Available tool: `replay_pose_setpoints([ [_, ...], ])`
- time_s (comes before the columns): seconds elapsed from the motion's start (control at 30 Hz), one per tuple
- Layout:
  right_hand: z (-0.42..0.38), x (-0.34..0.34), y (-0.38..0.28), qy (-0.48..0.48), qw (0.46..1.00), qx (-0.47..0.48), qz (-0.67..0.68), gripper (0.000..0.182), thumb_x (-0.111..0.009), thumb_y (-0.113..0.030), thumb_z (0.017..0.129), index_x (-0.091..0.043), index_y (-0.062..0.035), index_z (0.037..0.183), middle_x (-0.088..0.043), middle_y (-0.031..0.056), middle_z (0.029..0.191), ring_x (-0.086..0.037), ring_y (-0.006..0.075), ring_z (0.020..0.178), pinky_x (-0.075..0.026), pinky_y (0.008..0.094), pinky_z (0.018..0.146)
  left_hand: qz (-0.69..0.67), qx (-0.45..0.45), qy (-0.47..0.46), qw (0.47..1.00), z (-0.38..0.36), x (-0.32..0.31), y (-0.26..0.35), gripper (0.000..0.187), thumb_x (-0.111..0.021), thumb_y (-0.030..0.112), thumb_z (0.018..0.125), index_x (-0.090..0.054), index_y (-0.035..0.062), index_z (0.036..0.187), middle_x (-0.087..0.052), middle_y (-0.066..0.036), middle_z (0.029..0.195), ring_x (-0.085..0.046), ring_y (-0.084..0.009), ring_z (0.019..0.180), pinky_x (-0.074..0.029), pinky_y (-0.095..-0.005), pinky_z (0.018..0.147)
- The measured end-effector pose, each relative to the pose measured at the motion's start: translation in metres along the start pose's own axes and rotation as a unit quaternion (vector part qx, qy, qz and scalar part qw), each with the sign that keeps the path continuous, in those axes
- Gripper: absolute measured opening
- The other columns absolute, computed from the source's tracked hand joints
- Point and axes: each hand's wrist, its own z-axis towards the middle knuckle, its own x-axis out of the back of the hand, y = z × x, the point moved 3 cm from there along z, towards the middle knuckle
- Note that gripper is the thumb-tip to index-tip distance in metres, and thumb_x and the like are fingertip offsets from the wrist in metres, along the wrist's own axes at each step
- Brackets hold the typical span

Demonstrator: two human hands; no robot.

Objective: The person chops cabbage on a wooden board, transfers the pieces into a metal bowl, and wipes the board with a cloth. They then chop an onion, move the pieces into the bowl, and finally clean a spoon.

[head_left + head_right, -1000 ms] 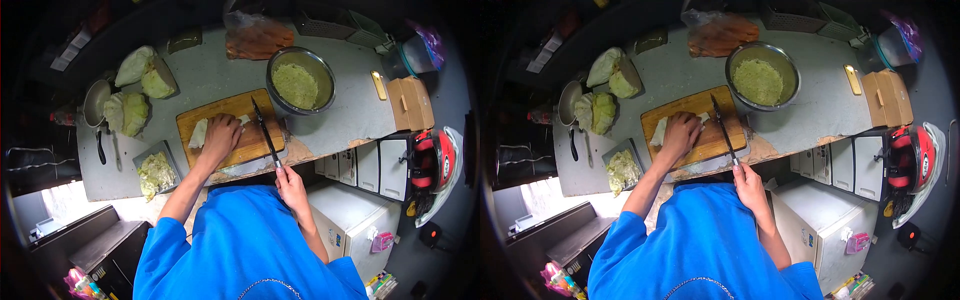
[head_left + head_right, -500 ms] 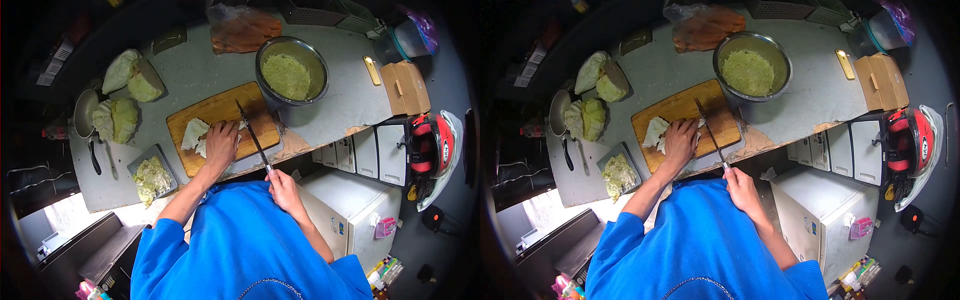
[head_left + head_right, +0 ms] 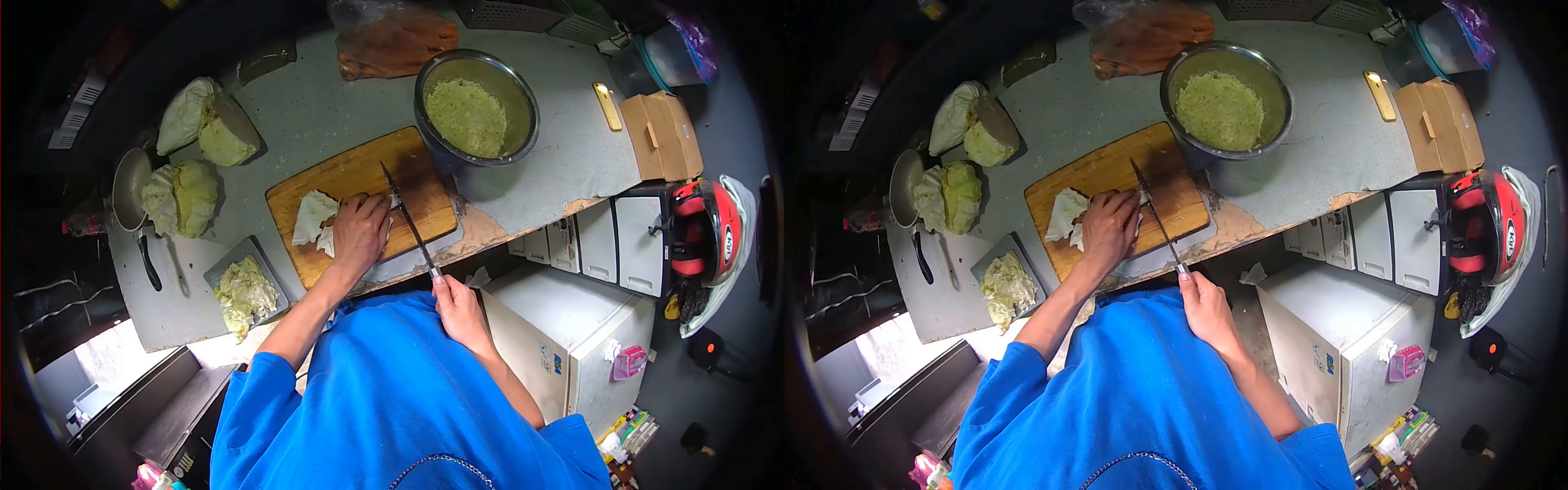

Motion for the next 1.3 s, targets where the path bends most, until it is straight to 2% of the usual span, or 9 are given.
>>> replay_pose_setpoints([
  [0.07,0.000,0.000,-0.001,-0.001,1.000,-0.014,-0.022,0.046,-0.047,-0.041,0.108,-0.059,0.0007,0.092,-0.063,0.0259,0.075,-0.064,0.0489,0.076,-0.049,0.0500,0.067,-0.002,0.002,0.000,1.000,-0.001,-0.002,-0.003,0.026,-0.073,0.013,0.087,-0.075,0.0046,0.111,-0.072,-0.007,0.115,-0.063,-0.0297,0.105,-0.053,-0.0421,0.089],
  [0.17,0.001,-0.002,-0.004,0.001,0.999,-0.020,-0.047,0.044,-0.046,-0.039,0.109,-0.058,0.0004,0.094,-0.063,0.0292,0.079,-0.062,0.0533,0.083,-0.048,0.0542,0.070,-0.006,-0.002,0.000,1.000,-0.003,-0.005,-0.006,0.029,-0.074,0.014,0.085,-0.074,0.0067,0.113,-0.070,-0.006,0.115,-0.061,-0.0281,0.108,-0.050,-0.0407,0.088],
  [0.37,0.007,-0.013,0.000,0.000,0.994,-0.025,-0.107,0.043,-0.044,-0.038,0.109,-0.059,0.0008,0.097,-0.064,0.0304,0.082,-0.062,0.0542,0.086,-0.047,0.0563,0.071,-0.005,-0.001,0.005,1.000,0.001,-0.002,-0.004,0.025,-0.074,0.012,0.086,-0.076,0.0056,0.110,-0.072,-0.006,0.110,-0.063,-0.0282,0.104,-0.053,-0.0417,0.087],
  [0.67,0.027,-0.004,-0.007,0.015,0.999,0.025,-0.016,0.047,-0.045,-0.040,0.109,-0.058,0.0029,0.094,-0.062,0.0299,0.079,-0.061,0.0533,0.081,-0.047,0.0517,0.068,-0.025,0.001,0.021,0.999,-0.004,0.000,-0.002,0.019,-0.074,0.009,0.087,-0.076,0.0037,0.104,-0.073,-0.008,0.105,-0.065,-0.0289,0.100,-0.053,-0.0411,0.084],
  [0.93,0.010,-0.009,0.000,0.003,0.999,0.019,-0.032,0.043,-0.047,-0.036,0.109,-0.056,0.0010,0.090,-0.059,0.0282,0.073,-0.060,0.0529,0.079,-0.046,0.0506,0.064,-0.036,0.019,0.054,0.998,-0.003,0.000,0.002,0.017,-0.075,0.010,0.087,-0.076,0.0031,0.102,-0.074,-0.009,0.103,-0.066,-0.0298,0.099,-0.052,-0.0418,0.084],
  [1.17,0.009,-0.010,-0.003,0.004,0.999,0.031,-0.042,0.042,-0.047,-0.036,0.109,-0.057,0.0006,0.091,-0.059,0.0278,0.072,-0.061,0.0521,0.076,-0.046,0.0511,0.063,-0.041,0.021,0.043,0.998,-0.002,0.001,0.001,0.016,-0.075,0.010,0.087,-0.076,0.0033,0.102,-0.074,-0.009,0.103,-0.066,-0.0294,0.099,-0.052,-0.0416,0.083],
  [1.3,0.012,-0.014,-0.005,0.001,0.998,0.001,-0.058,0.042,-0.047,-0.036,0.109,-0.058,0.0007,0.093,-0.063,0.0298,0.078,-0.062,0.0537,0.084,-0.048,0.0549,0.068,-0.040,0.026,0.044,0.998,-0.003,0.000,0.001,0.016,-0.074,0.009,0.087,-0.076,0.0036,0.102,-0.074,-0.008,0.103,-0.066,-0.0295,0.099,-0.052,-0.0417,0.083],
])
